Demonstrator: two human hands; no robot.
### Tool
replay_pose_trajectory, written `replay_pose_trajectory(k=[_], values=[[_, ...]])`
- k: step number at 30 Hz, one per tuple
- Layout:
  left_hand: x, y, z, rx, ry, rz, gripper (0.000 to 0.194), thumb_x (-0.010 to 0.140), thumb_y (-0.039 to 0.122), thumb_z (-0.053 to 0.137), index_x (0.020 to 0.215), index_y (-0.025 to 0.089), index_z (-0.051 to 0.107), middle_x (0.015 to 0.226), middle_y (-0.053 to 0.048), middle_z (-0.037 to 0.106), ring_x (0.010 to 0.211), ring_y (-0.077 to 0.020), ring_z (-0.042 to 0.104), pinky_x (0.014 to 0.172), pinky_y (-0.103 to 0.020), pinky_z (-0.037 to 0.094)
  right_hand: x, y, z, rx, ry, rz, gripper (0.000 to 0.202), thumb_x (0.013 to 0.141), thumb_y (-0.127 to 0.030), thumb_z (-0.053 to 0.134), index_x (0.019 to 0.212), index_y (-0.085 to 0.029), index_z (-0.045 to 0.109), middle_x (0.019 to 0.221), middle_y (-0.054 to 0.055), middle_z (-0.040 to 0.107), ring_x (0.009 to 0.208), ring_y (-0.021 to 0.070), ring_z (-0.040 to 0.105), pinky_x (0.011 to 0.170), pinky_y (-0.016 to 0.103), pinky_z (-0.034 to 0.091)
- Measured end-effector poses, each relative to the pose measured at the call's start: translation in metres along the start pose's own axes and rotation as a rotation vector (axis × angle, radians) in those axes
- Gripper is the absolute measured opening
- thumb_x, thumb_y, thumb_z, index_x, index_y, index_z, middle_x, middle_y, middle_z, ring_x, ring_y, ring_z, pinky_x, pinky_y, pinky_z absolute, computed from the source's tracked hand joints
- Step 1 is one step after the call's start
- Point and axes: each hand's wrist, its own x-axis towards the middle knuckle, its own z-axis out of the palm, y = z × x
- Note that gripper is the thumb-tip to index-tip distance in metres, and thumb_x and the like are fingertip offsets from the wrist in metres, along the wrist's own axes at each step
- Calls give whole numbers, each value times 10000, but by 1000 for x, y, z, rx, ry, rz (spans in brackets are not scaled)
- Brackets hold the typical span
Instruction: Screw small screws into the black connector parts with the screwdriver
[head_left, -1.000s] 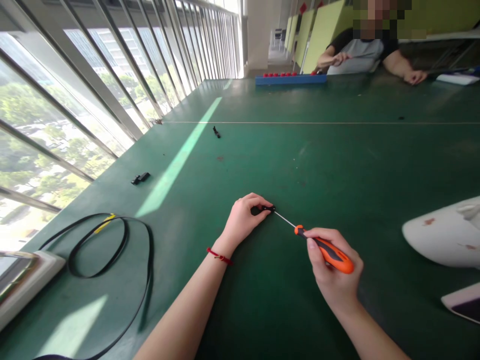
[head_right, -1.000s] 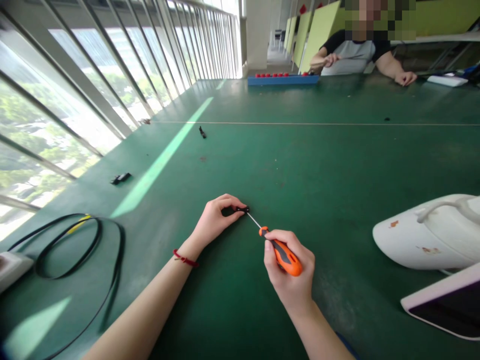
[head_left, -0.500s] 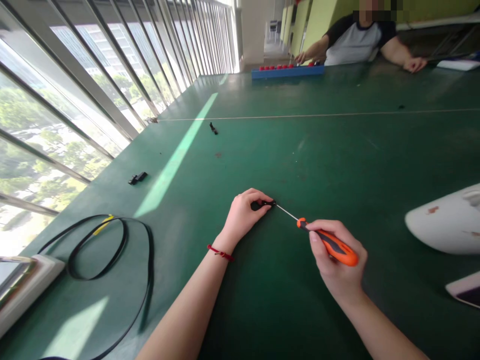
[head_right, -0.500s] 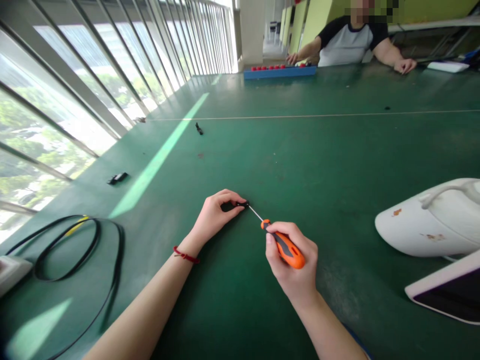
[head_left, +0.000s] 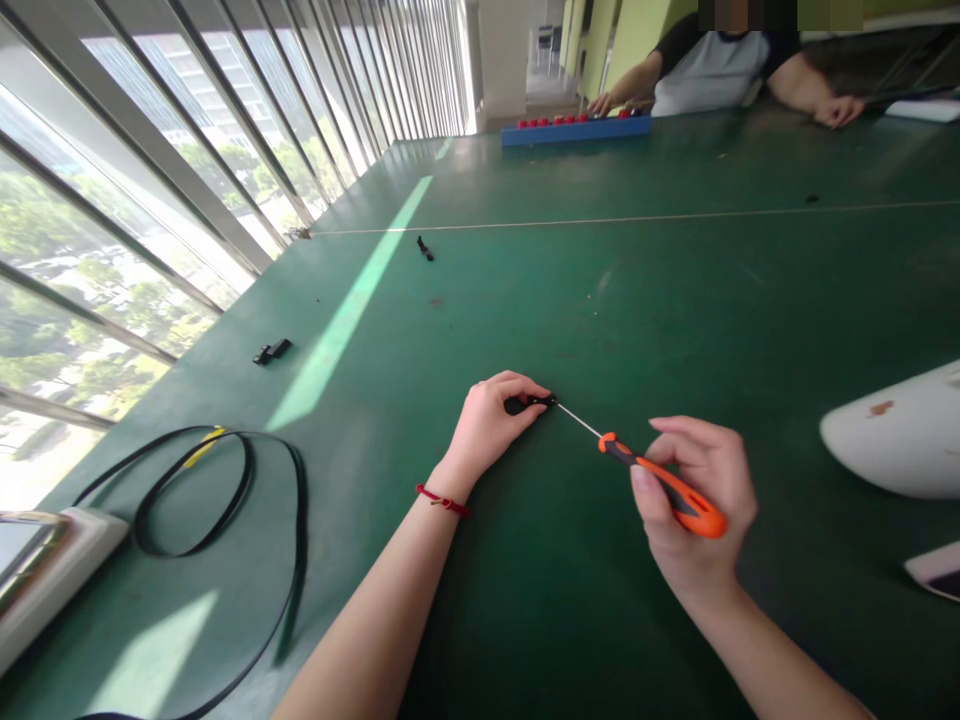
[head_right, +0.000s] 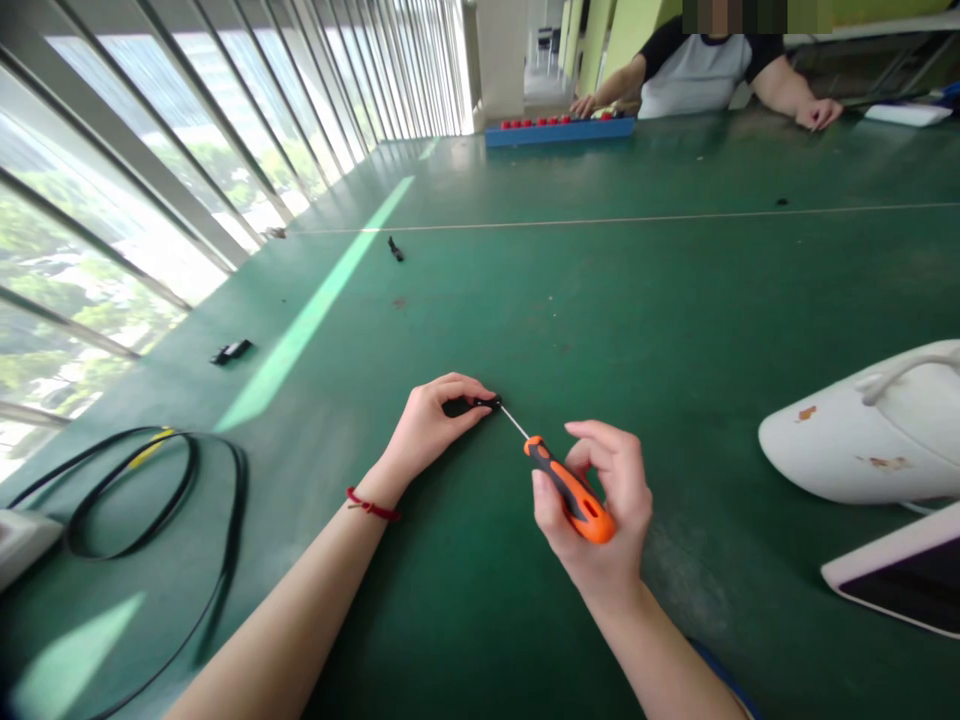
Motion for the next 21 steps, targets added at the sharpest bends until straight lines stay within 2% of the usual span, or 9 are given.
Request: replay_pose_trajectory(k=[3, 7, 9, 12, 14, 18, 21], values=[[0, 0, 0, -7, -2, -2, 142, 767, 148, 621, 870, 178, 716, 921, -31, 687, 805, -143, 628, 778, -260, 500, -1, -1, 0, -78, -4, -5, 169, 774, -154, 614, 937, -192, 596, 663, -23, 542, 490, 81, 504, 448, 221, 430], [-1, 0, 0, -9, -2, 5, 146, 766, 142, 618, 868, 181, 716, 918, -33, 684, 807, -146, 628, 785, -264, 504, -1, 0, 2, 3, 115, -53, 443, 686, -147, 681, 1093, -204, 514, 885, 27, 542, 737, 146, 580, 635, 296, 517], [0, 0, 0, -3, -4, 5, 146, 764, 142, 619, 865, 183, 716, 917, -34, 685, 811, -148, 629, 787, -267, 506, -1, 1, 2, 23, 80, -45, 477, 690, -167, 678, 1128, -200, 494, 841, 16, 526, 712, 149, 565, 614, 303, 512], [0, 0, 0, 5, -7, 0, 147, 761, 148, 623, 866, 184, 719, 915, -37, 686, 809, -151, 631, 784, -271, 508, -3, 1, -1, -55, -39, -3, 267, 760, -174, 629, 1020, -195, 571, 722, -10, 537, 568, 105, 536, 513, 244, 479], [0, 0, 0, 6, -6, 0, 147, 761, 149, 623, 866, 184, 719, 917, -37, 686, 805, -151, 631, 784, -271, 509, -4, 0, -1, -100, -43, -18, 192, 772, -156, 622, 959, -195, 600, 742, -1, 568, 563, 95, 549, 508, 225, 479], [0, 0, 0, 13, -7, 0, 142, 762, 152, 623, 863, 183, 718, 911, -33, 685, 802, -148, 629, 782, -269, 508, -2, -1, 1, -35, 61, -83, 388, 715, -153, 662, 1079, -203, 539, 872, 26, 552, 719, 140, 579, 601, 271, 520], [0, 0, 0, 15, -6, -2, 145, 764, 151, 620, 865, 185, 718, 914, -32, 685, 804, -148, 629, 784, -268, 506, -3, 0, 1, -26, -4, -60, 417, 713, -170, 662, 1105, -196, 525, 784, 2, 532, 663, 140, 560, 584, 288, 512]])
